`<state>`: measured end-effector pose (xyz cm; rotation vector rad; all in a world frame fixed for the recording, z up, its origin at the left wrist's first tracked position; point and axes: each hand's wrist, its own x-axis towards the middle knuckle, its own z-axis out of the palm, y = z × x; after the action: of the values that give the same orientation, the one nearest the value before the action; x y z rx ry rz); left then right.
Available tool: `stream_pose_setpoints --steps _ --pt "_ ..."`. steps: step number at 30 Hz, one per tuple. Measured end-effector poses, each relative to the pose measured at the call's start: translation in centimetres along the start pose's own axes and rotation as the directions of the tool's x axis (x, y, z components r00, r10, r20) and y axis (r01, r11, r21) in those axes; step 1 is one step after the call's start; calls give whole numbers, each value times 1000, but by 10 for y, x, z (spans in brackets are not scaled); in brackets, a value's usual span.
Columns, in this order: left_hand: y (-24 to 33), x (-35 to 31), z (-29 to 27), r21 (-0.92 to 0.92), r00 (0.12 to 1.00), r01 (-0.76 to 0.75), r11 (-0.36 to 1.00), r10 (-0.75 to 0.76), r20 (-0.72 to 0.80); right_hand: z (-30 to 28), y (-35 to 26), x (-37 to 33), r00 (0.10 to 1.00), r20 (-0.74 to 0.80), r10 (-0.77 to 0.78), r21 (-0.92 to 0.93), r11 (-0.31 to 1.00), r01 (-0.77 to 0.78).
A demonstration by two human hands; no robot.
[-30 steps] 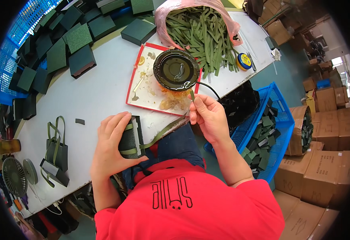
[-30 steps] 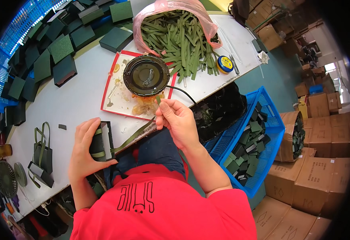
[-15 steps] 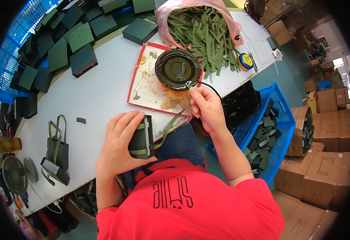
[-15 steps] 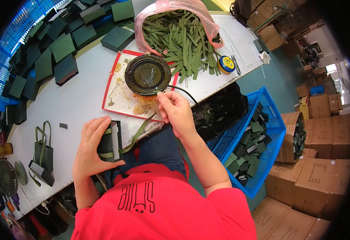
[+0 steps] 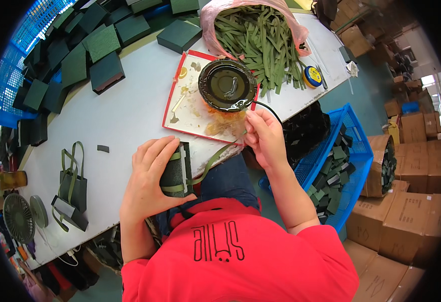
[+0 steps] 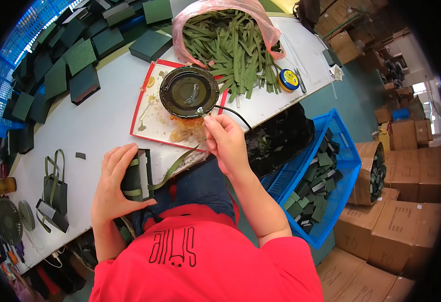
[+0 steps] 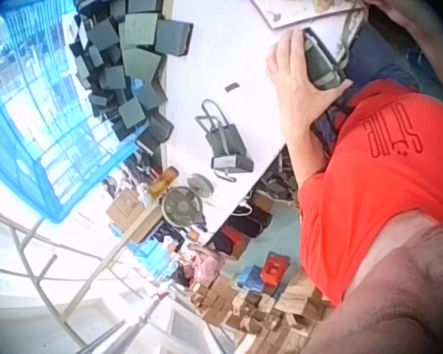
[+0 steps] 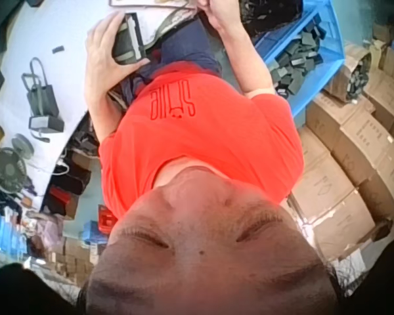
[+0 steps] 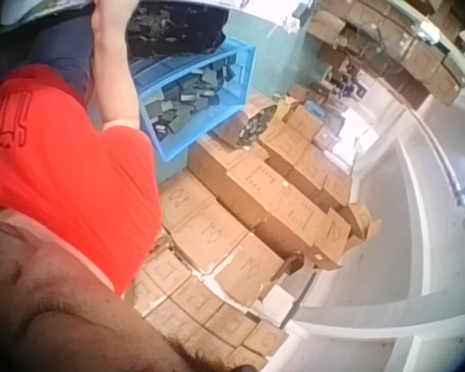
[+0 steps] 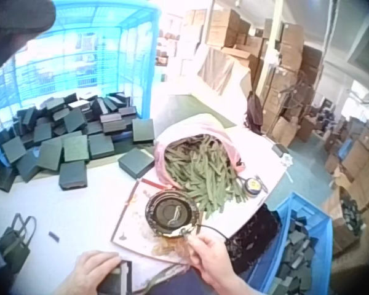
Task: The person assembles small green boxes by attaching green ribbon handles. They pick up a box, apply adhesive from a hot glue pot to the ribbon, and press it onto the box. The person repeats this process for multiple boxes, placing finished units into a basket.
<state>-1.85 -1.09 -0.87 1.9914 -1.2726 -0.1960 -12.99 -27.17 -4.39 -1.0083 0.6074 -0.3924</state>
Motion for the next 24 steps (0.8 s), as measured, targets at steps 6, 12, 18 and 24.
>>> stream_pose_setpoints --steps 6,12,18,24 --pt "-1 2 -7 -41 997 -69 997 71 27 15 -12 -37 963 251 98 -250 968 -34" --pt "3 4 -7 -203 995 -77 976 87 40 37 -14 -43 847 429 314 -386 912 -143" --pt "4 6 -6 -181 990 -126 975 134 31 45 -9 -42 819 469 331 -398 907 -139" --pt "5 8 -7 -161 987 -154 975 159 17 47 -9 -43 830 445 336 -409 901 -146"
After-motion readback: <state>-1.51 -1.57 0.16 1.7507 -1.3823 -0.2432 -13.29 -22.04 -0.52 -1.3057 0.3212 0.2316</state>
